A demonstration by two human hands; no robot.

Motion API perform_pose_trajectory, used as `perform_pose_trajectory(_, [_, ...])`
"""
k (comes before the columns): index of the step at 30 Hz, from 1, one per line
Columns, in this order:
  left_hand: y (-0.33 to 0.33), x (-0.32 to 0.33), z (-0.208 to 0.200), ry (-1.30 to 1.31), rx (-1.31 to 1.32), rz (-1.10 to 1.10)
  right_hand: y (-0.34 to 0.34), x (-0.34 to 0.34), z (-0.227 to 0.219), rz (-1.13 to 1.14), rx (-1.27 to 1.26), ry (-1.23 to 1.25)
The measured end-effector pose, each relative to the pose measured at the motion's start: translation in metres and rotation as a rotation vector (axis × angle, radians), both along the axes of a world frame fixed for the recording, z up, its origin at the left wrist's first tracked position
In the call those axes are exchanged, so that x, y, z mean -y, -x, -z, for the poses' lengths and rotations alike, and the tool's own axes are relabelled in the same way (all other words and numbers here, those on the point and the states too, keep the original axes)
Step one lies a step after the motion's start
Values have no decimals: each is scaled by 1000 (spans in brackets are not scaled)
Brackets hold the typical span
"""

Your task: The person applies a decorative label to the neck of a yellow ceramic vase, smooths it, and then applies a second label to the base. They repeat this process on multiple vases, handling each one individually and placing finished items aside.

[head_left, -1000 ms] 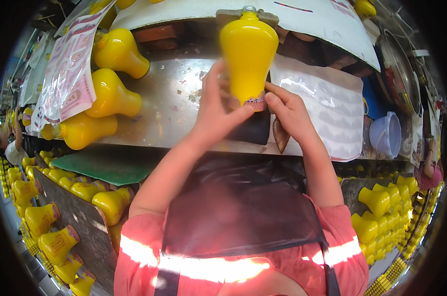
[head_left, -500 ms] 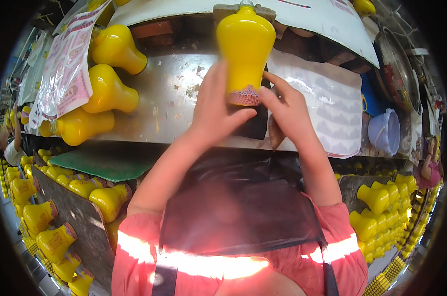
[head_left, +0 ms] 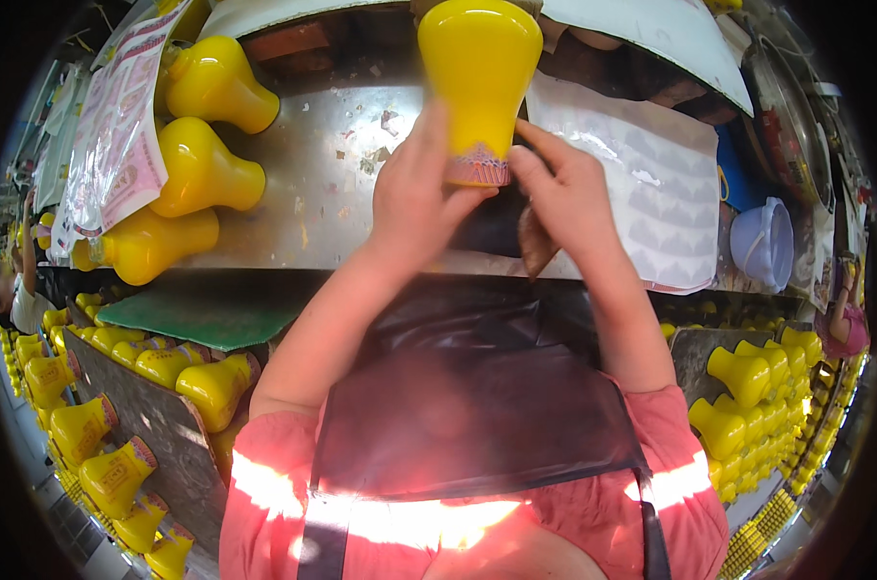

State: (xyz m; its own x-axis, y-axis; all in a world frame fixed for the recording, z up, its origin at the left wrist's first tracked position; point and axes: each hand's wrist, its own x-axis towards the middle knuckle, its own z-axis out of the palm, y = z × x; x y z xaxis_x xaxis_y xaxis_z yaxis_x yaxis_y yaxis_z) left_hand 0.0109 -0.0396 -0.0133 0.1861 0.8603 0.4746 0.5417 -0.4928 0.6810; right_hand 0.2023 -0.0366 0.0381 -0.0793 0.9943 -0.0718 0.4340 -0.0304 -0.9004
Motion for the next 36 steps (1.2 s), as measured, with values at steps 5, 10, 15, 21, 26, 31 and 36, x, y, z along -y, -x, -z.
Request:
perform_pose_trajectory(5, [9,0,-4,254,161,38,2,6,-1,27,28,114])
perform_pose_trajectory(10, [2,-1,-8,304,209,26,5,7,2,-52,177,-132])
perform_pose_trajectory(15, [-1,3,-10,6,-61,-29,-4,2,8,-36,-224,131])
perform_pose_trajectory(21, [8,2,-7,22,-50,25,-7,7,2,-87,-57,73])
perform_pose_trajectory(26, [17,-4,-4,414,380,129,-4,3,-4,-42,-93,117])
perform_pose_trajectory(31, [8,-9,0,300,218,96,6,0,-2,-80,99,7])
perform_pose_trajectory(36, [1,-7,1,290,286,62,11,1,-1,-40,114,15])
